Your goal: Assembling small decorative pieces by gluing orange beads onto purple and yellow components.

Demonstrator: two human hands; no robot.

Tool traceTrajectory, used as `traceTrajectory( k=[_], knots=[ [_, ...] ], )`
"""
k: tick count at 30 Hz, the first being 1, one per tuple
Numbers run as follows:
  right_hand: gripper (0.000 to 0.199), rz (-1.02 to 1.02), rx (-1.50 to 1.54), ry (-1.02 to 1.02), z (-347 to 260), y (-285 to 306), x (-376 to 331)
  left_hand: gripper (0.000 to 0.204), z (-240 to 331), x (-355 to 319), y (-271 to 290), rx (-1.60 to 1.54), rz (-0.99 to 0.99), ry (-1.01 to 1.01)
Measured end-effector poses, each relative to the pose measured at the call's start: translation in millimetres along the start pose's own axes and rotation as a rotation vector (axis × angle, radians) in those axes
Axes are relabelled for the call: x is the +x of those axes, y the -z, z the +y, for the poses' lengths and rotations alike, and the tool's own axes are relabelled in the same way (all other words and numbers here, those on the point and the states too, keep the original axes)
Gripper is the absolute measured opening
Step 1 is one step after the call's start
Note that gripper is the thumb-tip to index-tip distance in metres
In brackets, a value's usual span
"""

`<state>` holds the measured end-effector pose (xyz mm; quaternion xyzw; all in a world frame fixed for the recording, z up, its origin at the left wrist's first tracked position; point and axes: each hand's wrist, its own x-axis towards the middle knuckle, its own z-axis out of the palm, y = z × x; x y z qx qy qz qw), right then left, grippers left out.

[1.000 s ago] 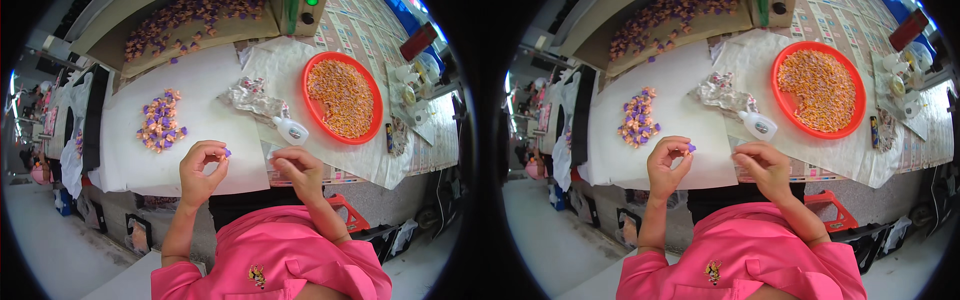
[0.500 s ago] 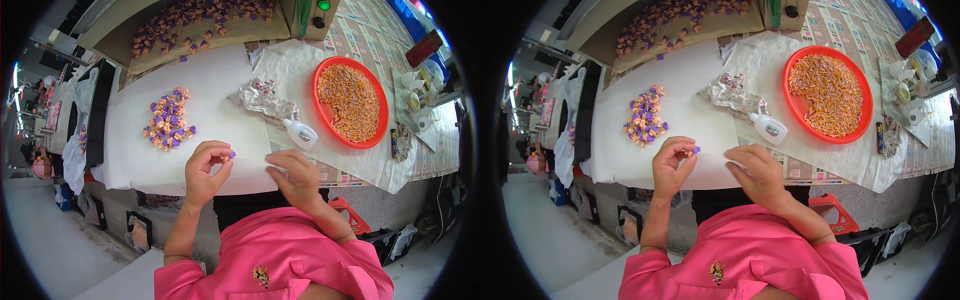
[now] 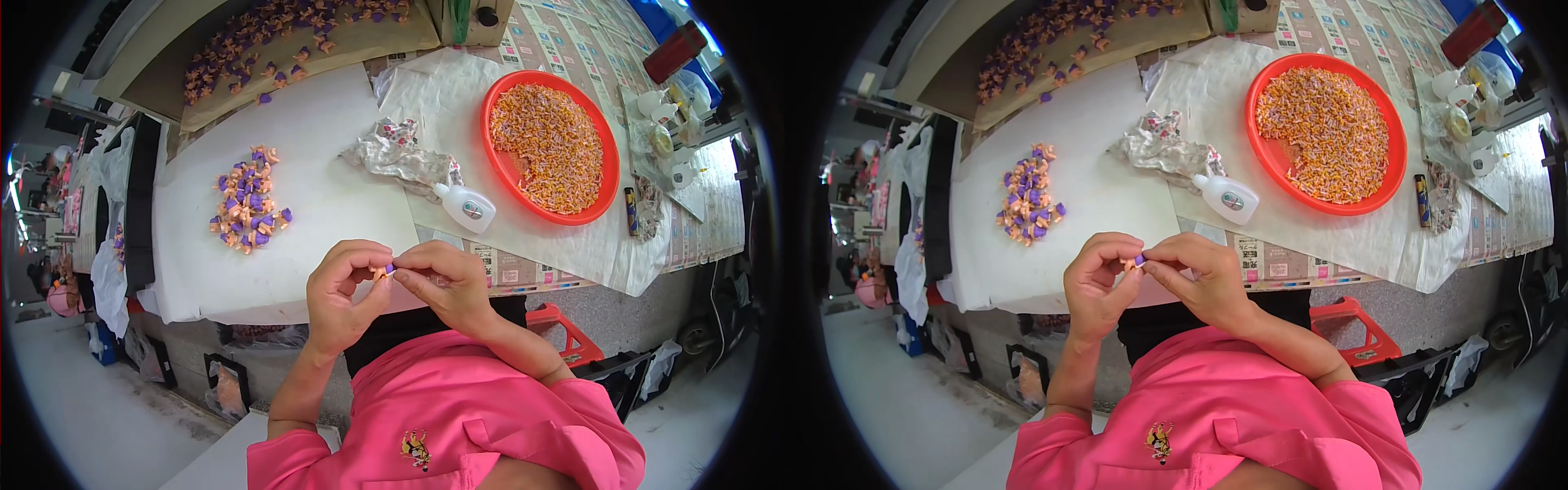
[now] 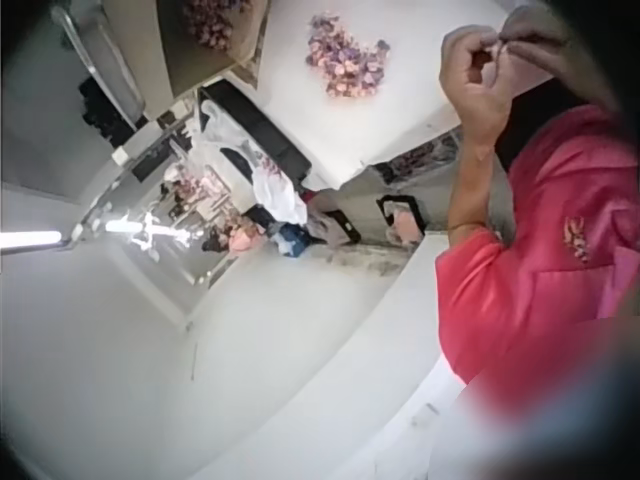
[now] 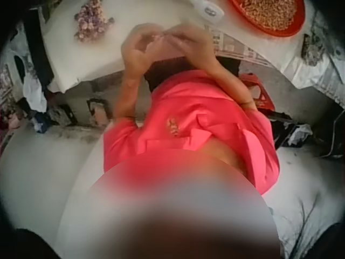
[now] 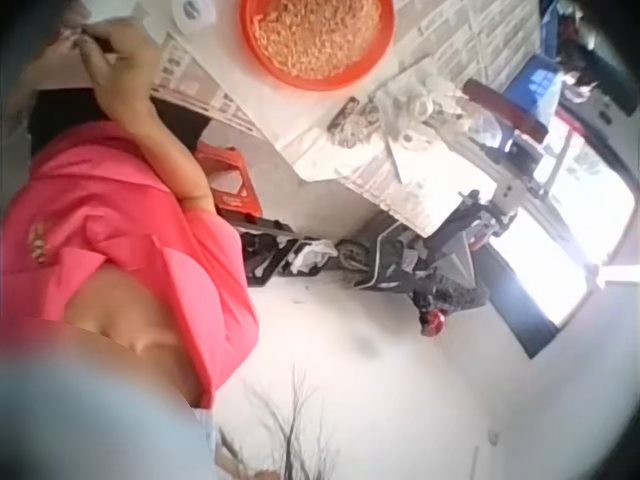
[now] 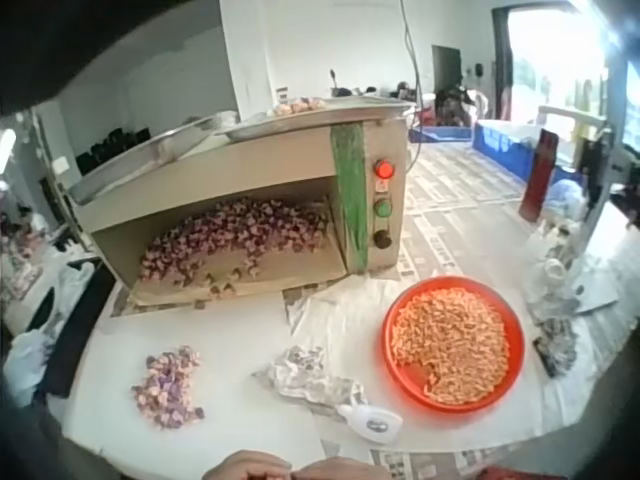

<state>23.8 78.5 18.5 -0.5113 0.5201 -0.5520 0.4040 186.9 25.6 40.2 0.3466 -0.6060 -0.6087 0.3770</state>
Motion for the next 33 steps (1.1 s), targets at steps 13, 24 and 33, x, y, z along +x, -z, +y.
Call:
traceTrajectory(
  k=[13,24,33],
  knots=[
    [0.018,0.083,-0.125,0.133,4,26,-11,0.022,-10,3,-32,-0.042,-0.009,0.047],
    [0.015,0.02,-0.051,0.07,3,39,-14,0.021,-11,3,-40,-0.042,-0.028,-0.029],
    [0.026,0.034,-0.059,0.081,-2,39,-21,0.017,-10,2,-40,0.164,-0.034,-0.18]
  ],
)
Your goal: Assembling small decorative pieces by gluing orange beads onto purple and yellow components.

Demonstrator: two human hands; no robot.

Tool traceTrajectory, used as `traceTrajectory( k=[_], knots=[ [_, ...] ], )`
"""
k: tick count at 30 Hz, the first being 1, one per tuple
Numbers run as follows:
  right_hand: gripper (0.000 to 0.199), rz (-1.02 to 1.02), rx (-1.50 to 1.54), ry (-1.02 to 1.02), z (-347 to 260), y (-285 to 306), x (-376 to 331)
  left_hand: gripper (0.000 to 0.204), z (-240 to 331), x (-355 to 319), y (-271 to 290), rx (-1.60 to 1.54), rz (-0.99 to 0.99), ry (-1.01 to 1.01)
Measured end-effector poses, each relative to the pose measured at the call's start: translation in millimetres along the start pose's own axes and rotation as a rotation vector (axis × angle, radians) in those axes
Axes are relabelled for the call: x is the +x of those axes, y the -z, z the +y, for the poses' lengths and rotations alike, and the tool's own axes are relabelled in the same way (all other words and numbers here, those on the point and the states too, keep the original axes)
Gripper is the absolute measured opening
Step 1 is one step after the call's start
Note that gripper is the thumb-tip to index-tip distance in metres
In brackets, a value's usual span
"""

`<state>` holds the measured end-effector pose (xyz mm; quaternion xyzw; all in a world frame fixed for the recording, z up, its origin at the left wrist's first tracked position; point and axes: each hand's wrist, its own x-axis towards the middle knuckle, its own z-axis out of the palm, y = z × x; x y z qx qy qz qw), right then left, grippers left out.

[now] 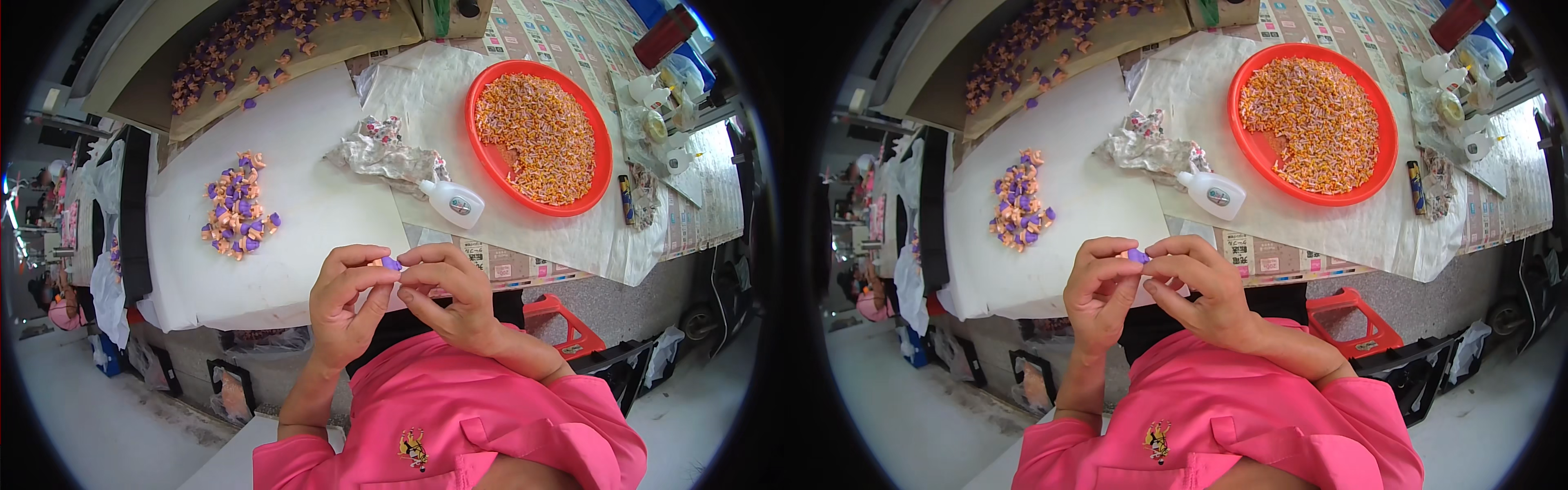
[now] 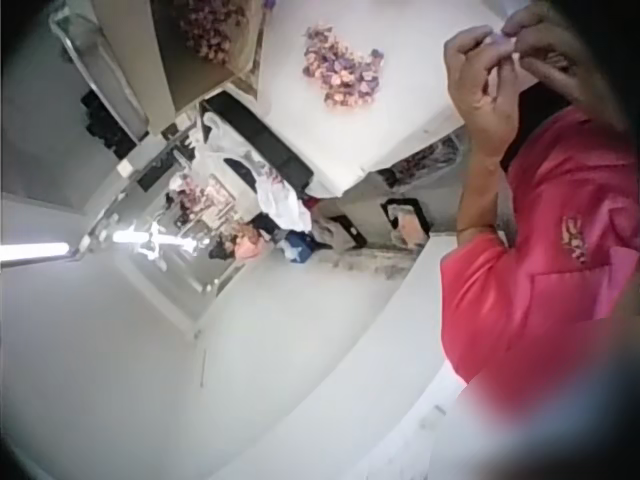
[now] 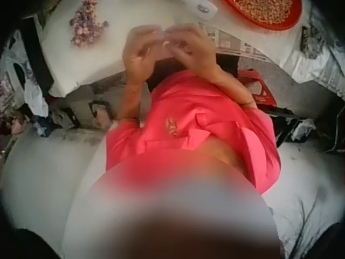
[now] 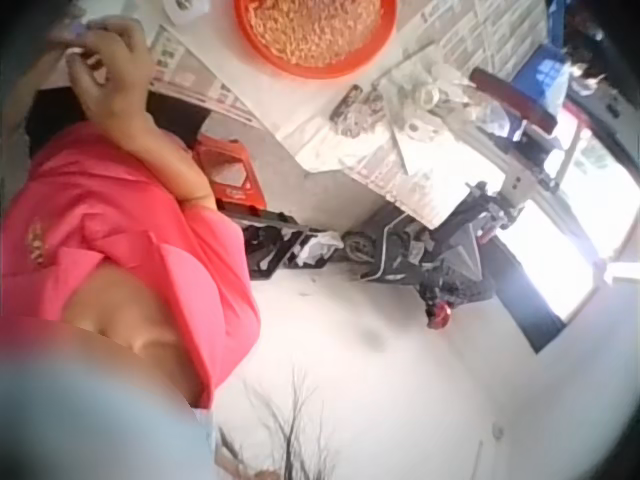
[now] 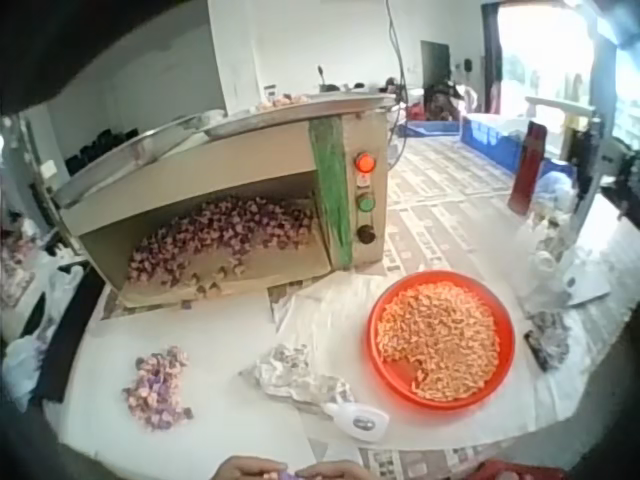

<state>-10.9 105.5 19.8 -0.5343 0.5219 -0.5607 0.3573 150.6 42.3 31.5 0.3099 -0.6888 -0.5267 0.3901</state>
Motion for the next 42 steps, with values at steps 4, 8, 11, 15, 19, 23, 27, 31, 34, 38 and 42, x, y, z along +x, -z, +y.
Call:
traceTrajectory(
  k=[4,8,11,15,19,23,27,31,34,38,42],
  knots=[
    [0.025,-0.014,0.014,-0.015,-4,3,-1,0.013,5,1,-3,-0.115,0.02,0.108],
    [0.028,-0.071,0.003,0.072,-2,12,0,0.012,0,0,-3,-0.175,0.002,0.097],
    [0.028,-0.051,-0.078,0.098,0,24,3,0.01,-1,-2,-4,-0.337,-0.015,0.181],
    [0.03,0.251,-0.475,0.181,14,44,22,0.008,-1,-6,-2,-0.671,-0.01,0.367],
    [0.033,0.195,-0.675,0.148,20,51,34,0.01,-4,-9,0,-1.004,-0.011,0.473],
    [0.037,0.045,-0.778,-0.015,16,50,39,0.011,-2,-11,3,-1.129,0.012,0.499],
    [0.037,0.064,-0.594,-0.145,11,43,36,0.012,-4,-14,15,-1.215,0.013,0.531],
    [0.035,0.091,-0.467,-0.122,-2,44,26,0.012,-9,-18,26,-1.191,0.061,0.583],
    [0.034,0.088,-0.161,-0.245,-13,45,16,0.013,-14,-19,28,-1.139,0.107,0.651],
    [0.032,0.159,0.166,-0.315,-18,46,5,0.013,-14,-19,22,-1.074,0.138,0.691],
    [0.031,0.169,0.111,-0.132,-19,48,0,0.014,-15,-20,13,-1.051,0.12,0.705]
  ],
)
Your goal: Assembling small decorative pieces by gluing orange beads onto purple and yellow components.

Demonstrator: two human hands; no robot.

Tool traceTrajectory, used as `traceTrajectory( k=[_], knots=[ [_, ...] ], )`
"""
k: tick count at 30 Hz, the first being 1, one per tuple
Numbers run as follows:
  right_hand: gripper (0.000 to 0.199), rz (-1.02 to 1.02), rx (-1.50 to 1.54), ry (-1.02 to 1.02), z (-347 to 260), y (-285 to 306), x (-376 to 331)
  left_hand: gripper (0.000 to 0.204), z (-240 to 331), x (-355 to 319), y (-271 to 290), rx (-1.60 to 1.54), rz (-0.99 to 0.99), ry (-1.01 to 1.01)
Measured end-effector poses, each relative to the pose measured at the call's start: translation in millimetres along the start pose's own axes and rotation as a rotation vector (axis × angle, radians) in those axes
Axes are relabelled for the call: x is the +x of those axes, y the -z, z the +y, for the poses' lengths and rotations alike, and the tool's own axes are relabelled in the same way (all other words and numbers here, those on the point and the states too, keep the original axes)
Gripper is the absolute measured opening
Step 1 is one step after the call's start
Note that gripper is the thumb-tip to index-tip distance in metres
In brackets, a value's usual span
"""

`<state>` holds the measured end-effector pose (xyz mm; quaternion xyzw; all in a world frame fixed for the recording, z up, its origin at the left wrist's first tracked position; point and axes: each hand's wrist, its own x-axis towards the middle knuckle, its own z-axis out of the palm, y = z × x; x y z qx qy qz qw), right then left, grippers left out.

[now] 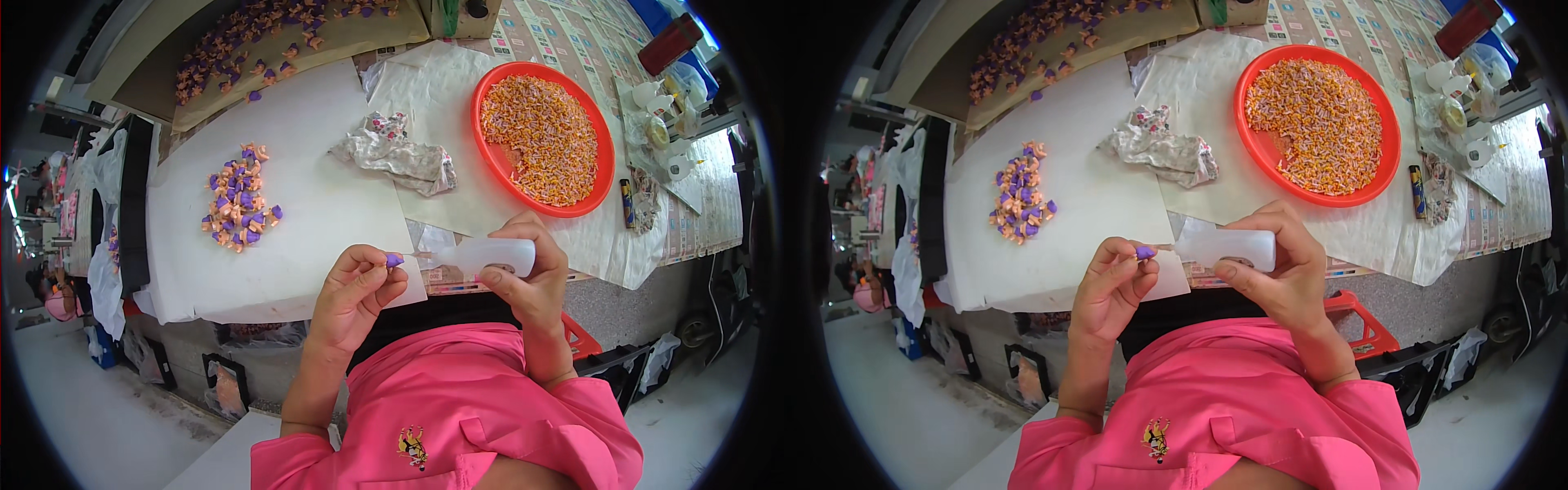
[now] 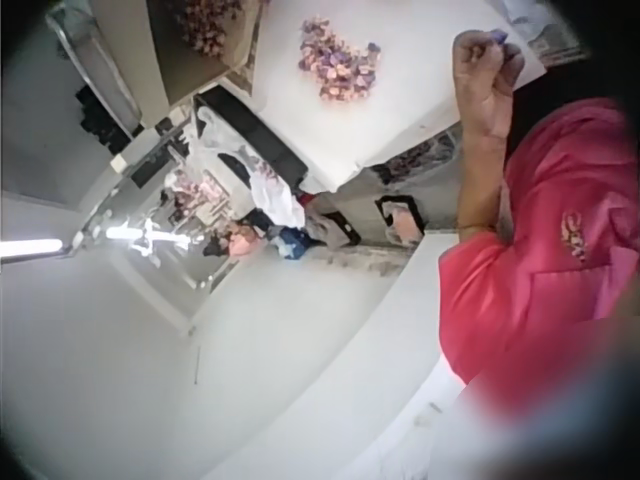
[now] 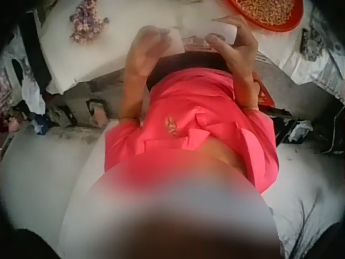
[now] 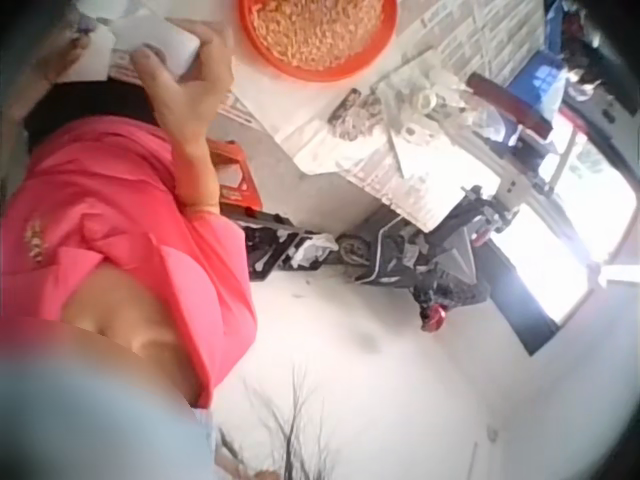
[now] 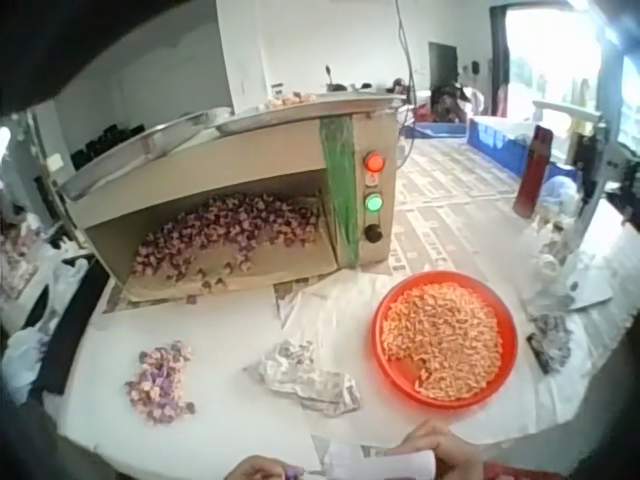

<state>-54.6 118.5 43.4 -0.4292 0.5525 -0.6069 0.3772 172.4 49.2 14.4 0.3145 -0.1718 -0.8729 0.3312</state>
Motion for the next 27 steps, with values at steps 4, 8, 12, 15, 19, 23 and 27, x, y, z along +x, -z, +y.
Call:
traceTrajectory(
  k=[4,8,12,15,19,23,27],
  knots=[
    [0.034,-0.038,-0.095,0.144,5,6,-5,0.014,-6,2,-6,0.026,0.022,0.007],
    [0.036,-0.04,-0.252,0.172,3,8,-5,0.013,-11,4,-7,0.038,0.023,0.014],
    [0.034,-0.036,-0.284,0.226,5,9,-5,0.013,-14,5,-9,0.086,0.028,0.015],
    [0.034,-0.045,-0.295,0.228,6,9,-5,0.012,-14,6,-8,0.117,0.028,0.019],
    [0.034,-0.042,-0.295,0.221,8,9,-5,0.012,-15,7,-6,0.16,0.04,0.014],
    [0.033,-0.059,-0.298,0.135,6,10,-6,0.011,-15,8,-9,0.192,0.05,0.026],
    [0.032,-0.066,-0.294,0.138,9,10,-6,0.012,-16,9,-9,0.211,0.052,0.029]
  ],
)
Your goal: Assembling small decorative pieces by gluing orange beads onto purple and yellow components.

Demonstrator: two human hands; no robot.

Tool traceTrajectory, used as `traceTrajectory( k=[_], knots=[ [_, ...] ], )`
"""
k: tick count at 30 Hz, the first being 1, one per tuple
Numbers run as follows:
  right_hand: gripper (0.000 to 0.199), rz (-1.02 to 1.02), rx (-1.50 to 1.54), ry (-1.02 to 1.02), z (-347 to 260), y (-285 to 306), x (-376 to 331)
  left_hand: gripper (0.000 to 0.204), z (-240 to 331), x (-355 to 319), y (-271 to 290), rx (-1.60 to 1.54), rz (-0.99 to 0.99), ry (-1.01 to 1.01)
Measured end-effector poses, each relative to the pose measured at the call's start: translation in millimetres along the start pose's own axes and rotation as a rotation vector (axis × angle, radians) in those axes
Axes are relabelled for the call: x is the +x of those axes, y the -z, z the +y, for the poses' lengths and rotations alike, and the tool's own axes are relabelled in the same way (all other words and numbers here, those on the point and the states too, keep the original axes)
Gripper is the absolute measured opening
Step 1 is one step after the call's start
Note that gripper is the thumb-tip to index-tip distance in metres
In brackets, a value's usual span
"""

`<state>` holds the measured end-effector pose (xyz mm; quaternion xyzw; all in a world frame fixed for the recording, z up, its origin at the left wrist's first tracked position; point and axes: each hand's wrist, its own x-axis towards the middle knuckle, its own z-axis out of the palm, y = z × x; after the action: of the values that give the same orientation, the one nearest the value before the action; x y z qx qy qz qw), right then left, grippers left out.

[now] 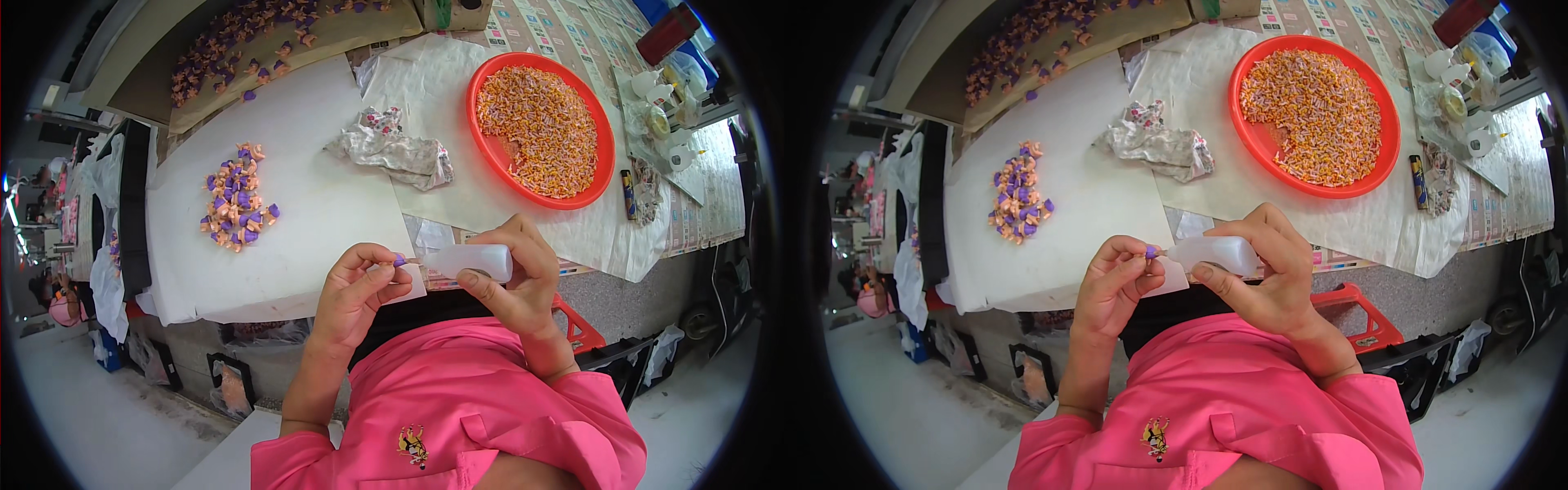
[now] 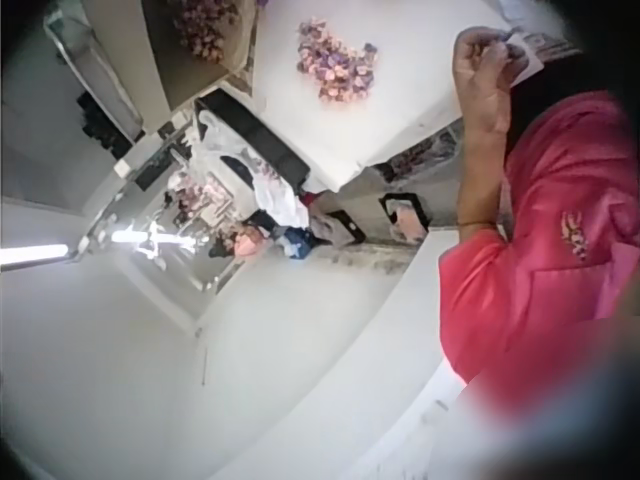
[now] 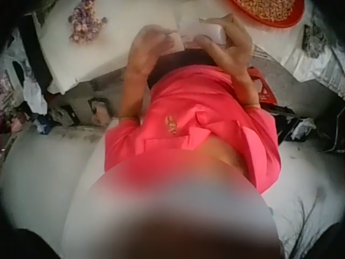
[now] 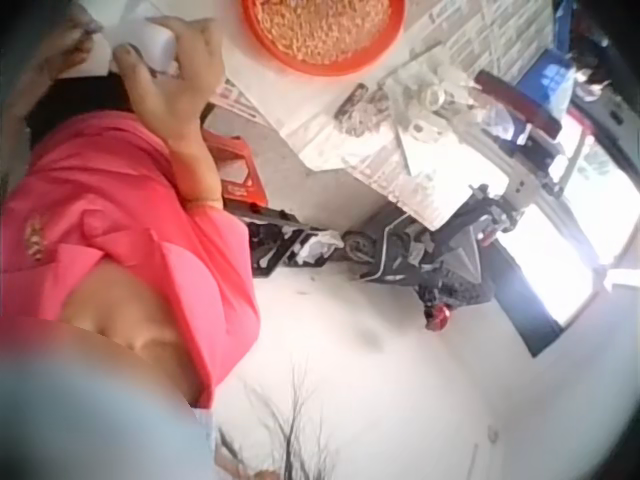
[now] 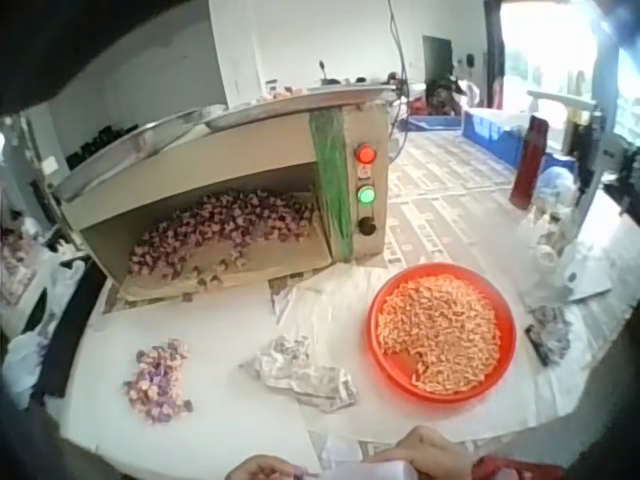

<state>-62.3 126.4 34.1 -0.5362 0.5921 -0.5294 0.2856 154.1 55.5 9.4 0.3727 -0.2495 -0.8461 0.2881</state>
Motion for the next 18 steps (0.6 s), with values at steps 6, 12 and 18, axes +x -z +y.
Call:
traceTrajectory(
  k=[6,12,18],
  knots=[
    [0.033,-0.004,-0.009,-0.004,3,1,-1,0.012,-3,2,0,0.024,0.013,0.005],
    [0.033,0.025,-0.002,0.067,8,3,1,0.015,-5,4,-1,0.05,0.019,0.01],
    [0.031,0.046,0.025,-0.047,8,11,-1,0.019,-5,6,0,0.04,0.039,-0.003]
  ],
)
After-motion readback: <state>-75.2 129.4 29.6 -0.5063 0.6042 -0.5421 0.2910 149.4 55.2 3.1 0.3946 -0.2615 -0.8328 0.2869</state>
